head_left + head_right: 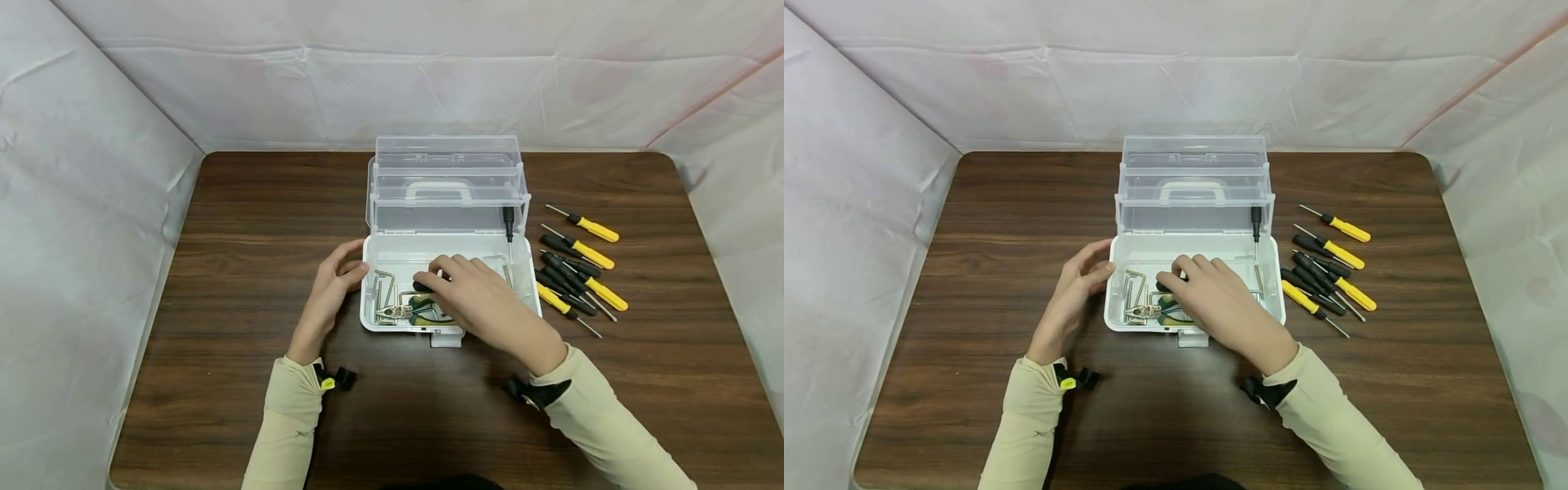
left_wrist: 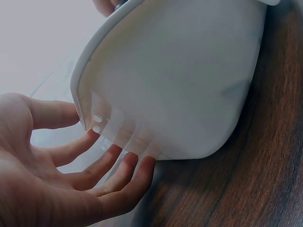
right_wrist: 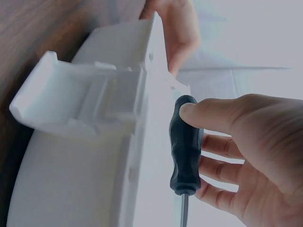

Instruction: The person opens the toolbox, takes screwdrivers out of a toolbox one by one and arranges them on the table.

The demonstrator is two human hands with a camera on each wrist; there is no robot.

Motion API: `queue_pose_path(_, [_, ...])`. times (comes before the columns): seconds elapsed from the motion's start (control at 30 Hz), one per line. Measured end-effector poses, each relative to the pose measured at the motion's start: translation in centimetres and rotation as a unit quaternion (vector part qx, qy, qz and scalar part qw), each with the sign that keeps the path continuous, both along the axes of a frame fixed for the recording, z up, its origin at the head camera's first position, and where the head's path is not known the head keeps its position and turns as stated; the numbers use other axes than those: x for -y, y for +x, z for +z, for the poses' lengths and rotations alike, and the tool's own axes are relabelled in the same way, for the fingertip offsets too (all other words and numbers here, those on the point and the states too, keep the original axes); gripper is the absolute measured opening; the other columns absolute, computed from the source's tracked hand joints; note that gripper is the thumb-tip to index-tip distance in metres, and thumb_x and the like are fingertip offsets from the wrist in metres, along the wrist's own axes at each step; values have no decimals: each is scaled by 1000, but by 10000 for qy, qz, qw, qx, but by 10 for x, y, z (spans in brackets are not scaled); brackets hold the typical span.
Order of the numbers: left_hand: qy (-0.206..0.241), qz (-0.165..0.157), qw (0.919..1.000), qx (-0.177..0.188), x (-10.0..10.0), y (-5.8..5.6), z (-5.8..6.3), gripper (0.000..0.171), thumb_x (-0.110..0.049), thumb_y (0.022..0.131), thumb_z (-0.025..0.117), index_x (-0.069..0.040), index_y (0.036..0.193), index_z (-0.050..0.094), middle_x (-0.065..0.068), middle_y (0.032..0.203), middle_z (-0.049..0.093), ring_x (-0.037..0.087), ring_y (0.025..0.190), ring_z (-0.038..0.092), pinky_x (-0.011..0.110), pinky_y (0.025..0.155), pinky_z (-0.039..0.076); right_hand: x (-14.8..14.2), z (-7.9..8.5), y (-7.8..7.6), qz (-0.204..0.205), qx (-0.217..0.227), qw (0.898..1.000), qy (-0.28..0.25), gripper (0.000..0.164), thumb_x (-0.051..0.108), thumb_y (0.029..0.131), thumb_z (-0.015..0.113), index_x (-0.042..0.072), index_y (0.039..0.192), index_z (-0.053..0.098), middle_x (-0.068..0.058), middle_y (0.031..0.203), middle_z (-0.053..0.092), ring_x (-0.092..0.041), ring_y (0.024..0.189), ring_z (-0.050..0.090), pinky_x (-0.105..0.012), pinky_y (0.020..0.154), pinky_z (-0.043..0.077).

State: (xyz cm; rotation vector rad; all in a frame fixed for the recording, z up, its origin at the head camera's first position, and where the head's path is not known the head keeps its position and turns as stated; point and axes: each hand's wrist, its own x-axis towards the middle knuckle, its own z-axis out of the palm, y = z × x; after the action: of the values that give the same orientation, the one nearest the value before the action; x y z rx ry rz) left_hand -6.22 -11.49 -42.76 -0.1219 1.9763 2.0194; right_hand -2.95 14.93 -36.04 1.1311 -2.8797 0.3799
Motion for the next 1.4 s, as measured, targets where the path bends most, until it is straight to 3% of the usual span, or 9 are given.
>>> queue_pose_path(0.3, [-5,-24,10000,28,0,0,1,50,-3,102,59,-5,151,51,14,152,52,26,122,59,27,92,57,-32,6,2,-204,-262,9982,-506,39,14,95,76,18,132,68,-5,115,66,-24,93,61,-40,73,50])
queue_pose_path(0.5, [-34,-34,10000,37,1,0,1,50,-4,102,59,-5,151,51,14,152,52,26,122,60,25,90,57,-55,5,4,-558,-472,9945,-752,38,14,91,81,17,128,71,-6,111,66,-22,86,60,-42,73,49])
queue_pose_path(0.97, [-82,-57,10000,-1,0,0,2,50,-4,102,59,-5,152,50,14,153,51,27,123,60,26,92,57,-101,3,10,-1162,-921,9807,-1273,44,-2,81,83,10,122,73,-12,108,67,-30,90,62,-43,73,46])
queue_pose_path(1.23, [-93,-61,9999,14,0,0,2,50,-5,102,59,-7,152,51,12,152,52,22,119,60,27,92,57,-129,-6,14,-1927,-1015,9677,-1271,43,-1,84,80,7,126,72,-19,114,66,-37,89,61,-52,72,46])
queue_pose_path(1.4, [-84,-46,10000,21,0,0,2,50,-5,102,59,-6,151,51,13,152,51,23,120,60,24,89,57,-143,-17,17,-2452,-799,9592,-1159,45,-1,86,80,9,129,71,-20,118,66,-40,89,63,-54,70,47])
